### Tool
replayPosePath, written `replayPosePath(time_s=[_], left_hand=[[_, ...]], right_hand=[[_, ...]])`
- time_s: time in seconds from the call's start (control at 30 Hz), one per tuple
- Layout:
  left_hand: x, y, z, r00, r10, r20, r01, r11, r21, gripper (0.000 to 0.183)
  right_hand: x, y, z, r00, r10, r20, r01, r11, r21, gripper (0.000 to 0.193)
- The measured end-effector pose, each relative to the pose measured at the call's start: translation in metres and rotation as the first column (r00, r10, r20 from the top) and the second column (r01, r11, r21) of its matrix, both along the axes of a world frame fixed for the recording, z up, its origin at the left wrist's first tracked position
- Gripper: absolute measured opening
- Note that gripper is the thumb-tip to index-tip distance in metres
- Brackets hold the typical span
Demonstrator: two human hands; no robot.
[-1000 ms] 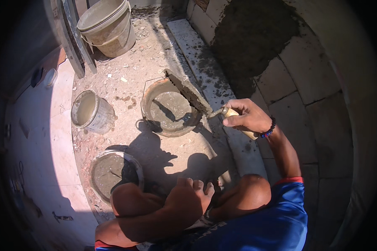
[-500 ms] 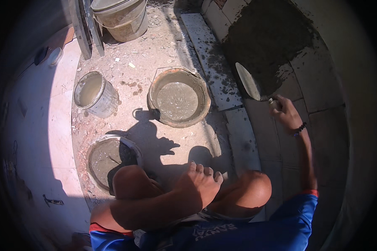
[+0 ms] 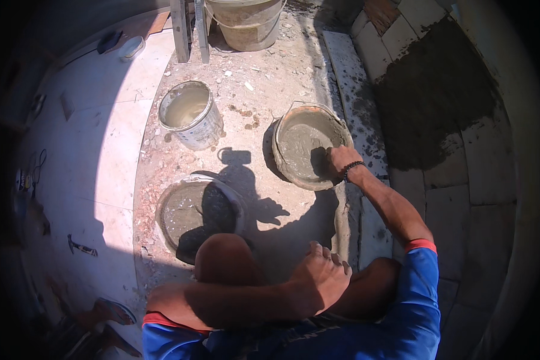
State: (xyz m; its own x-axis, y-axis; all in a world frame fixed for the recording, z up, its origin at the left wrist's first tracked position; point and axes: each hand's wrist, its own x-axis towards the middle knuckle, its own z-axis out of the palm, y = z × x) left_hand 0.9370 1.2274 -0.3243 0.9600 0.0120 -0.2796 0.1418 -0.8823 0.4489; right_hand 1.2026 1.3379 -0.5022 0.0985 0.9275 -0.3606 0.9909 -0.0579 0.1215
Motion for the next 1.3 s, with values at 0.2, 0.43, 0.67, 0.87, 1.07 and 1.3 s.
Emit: replayPosePath(time_s=[0.2,0.43,0.67,0.87,1.07,1.3], left_hand=[[-0.004,-0.002,0.001,1.0,0.012,0.014,-0.012,1.0,0.006,0.036],[0.002,-0.002,-0.004,1.0,-0.01,0.016,0.009,1.0,0.026,0.034],[0.0,-0.007,-0.001,0.999,0.022,-0.028,-0.02,0.998,0.057,0.04],[0.019,-0.009,0.0,0.991,-0.1,-0.084,0.103,0.994,0.04,0.044],[0.014,-0.009,-0.007,0.992,-0.084,-0.091,0.088,0.995,0.043,0.046],[0.029,-0.008,0.001,0.982,-0.157,-0.11,0.154,0.988,-0.027,0.048]], right_hand=[[0.015,-0.029,0.001,0.949,0.02,-0.315,0.014,0.994,0.105,0.032],[0.037,-0.074,-0.01,0.892,-0.052,-0.449,0.139,0.977,0.162,0.029],[0.011,-0.066,0.037,0.861,-0.036,-0.507,0.167,0.962,0.216,0.029],[0.005,-0.097,0.161,0.8,0.035,-0.599,0.204,0.923,0.326,0.037],[0.005,-0.127,0.263,0.624,0.066,-0.778,0.23,0.937,0.264,0.039],[0.152,-0.243,0.236,0.403,-0.531,-0.746,0.865,0.486,0.121,0.037]])
